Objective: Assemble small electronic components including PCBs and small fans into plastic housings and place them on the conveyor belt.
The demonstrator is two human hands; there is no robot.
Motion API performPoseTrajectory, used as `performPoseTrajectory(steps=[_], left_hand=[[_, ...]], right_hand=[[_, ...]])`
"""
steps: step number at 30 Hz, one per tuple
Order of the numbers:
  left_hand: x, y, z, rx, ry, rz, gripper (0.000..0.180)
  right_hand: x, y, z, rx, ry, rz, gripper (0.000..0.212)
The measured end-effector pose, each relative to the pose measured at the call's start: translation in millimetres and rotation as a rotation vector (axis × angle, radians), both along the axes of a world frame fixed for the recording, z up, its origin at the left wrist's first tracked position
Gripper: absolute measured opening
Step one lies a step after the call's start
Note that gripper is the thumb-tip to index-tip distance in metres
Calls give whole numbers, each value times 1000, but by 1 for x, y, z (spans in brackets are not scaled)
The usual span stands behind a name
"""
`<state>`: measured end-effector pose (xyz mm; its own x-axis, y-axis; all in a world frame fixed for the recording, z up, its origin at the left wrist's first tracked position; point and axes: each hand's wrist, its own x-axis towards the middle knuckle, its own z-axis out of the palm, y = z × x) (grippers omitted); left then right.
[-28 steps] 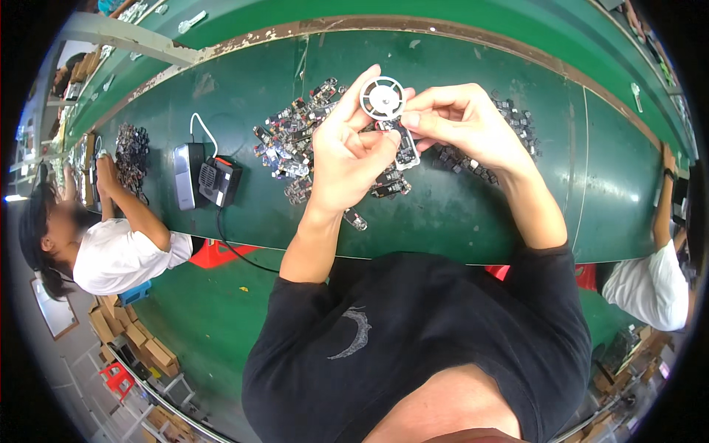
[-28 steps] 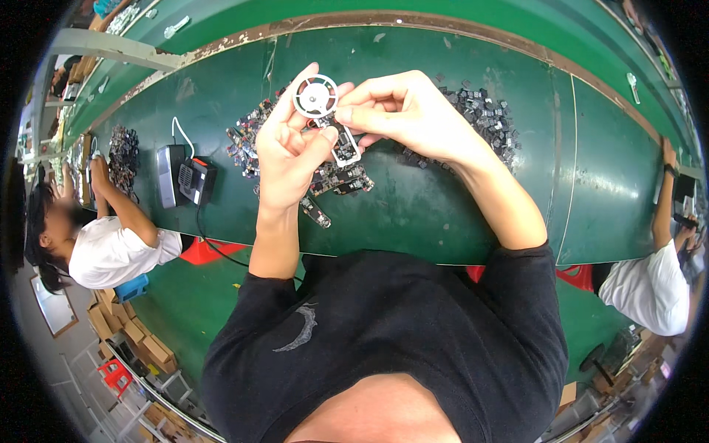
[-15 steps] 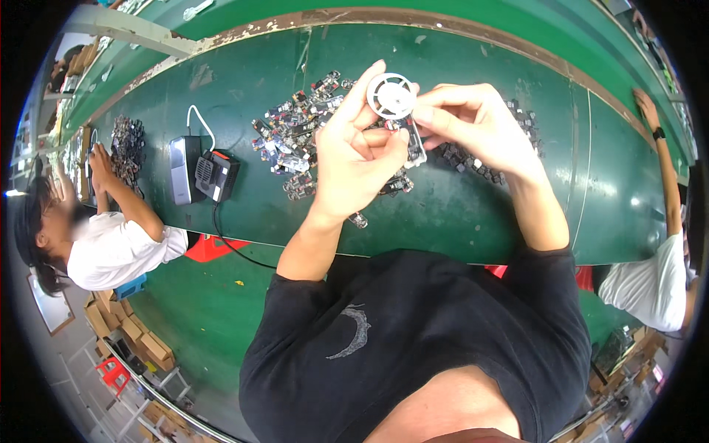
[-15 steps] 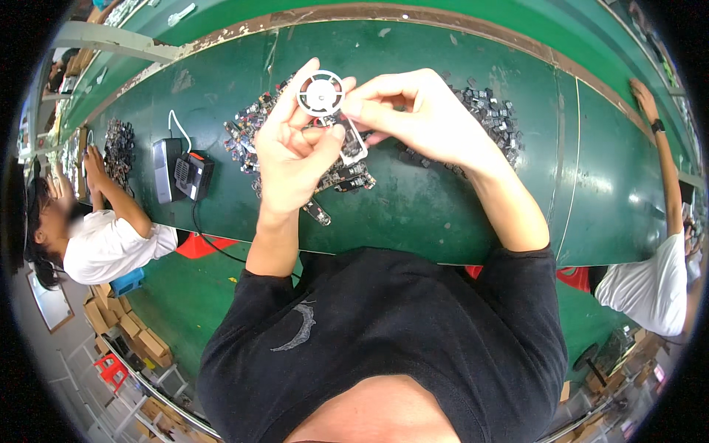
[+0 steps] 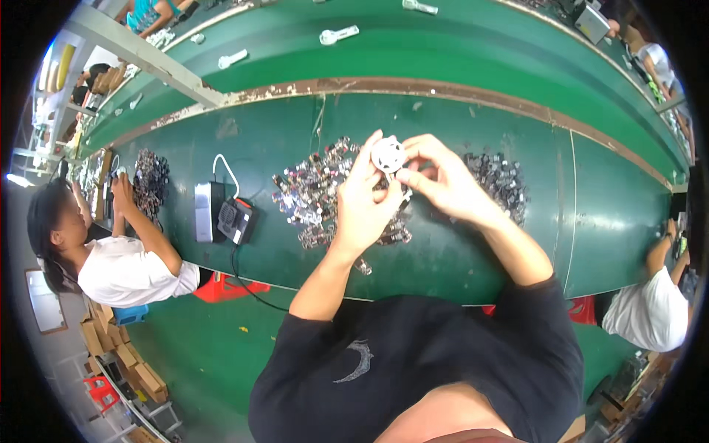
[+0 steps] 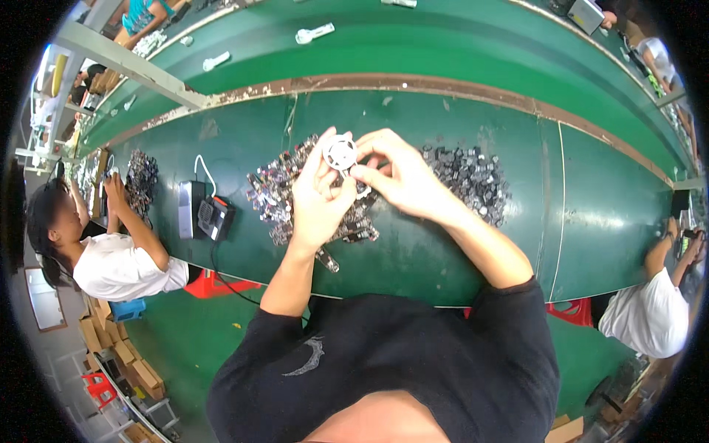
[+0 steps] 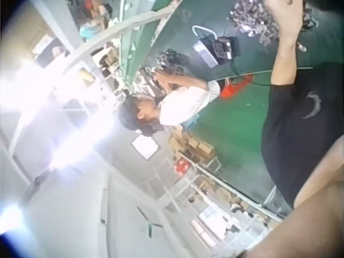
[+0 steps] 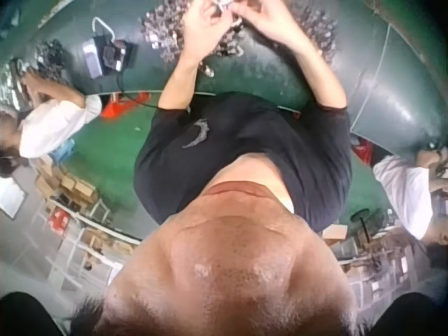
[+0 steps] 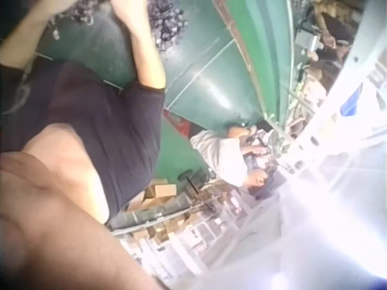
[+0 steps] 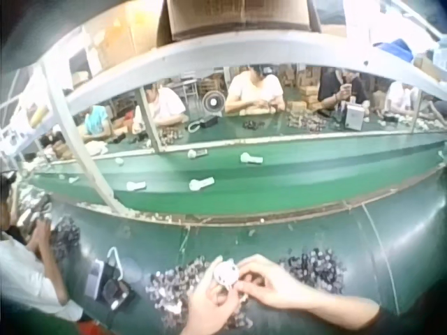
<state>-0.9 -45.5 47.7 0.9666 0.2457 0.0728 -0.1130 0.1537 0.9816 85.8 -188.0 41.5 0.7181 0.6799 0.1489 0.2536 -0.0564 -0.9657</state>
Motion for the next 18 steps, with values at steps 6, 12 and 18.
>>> performPoseTrajectory(steps=[6,12,18], left_hand=[[3,13,-4,-30,-51,-87,79],[6,27,-19,67,-94,-63,80],[23,44,-34,179,-116,148,52]], right_hand=[[-1,4,2,8,209,101,14],[101,21,-15,-90,-24,-149,21],[242,-10,-41,-582,-81,-746,25]])
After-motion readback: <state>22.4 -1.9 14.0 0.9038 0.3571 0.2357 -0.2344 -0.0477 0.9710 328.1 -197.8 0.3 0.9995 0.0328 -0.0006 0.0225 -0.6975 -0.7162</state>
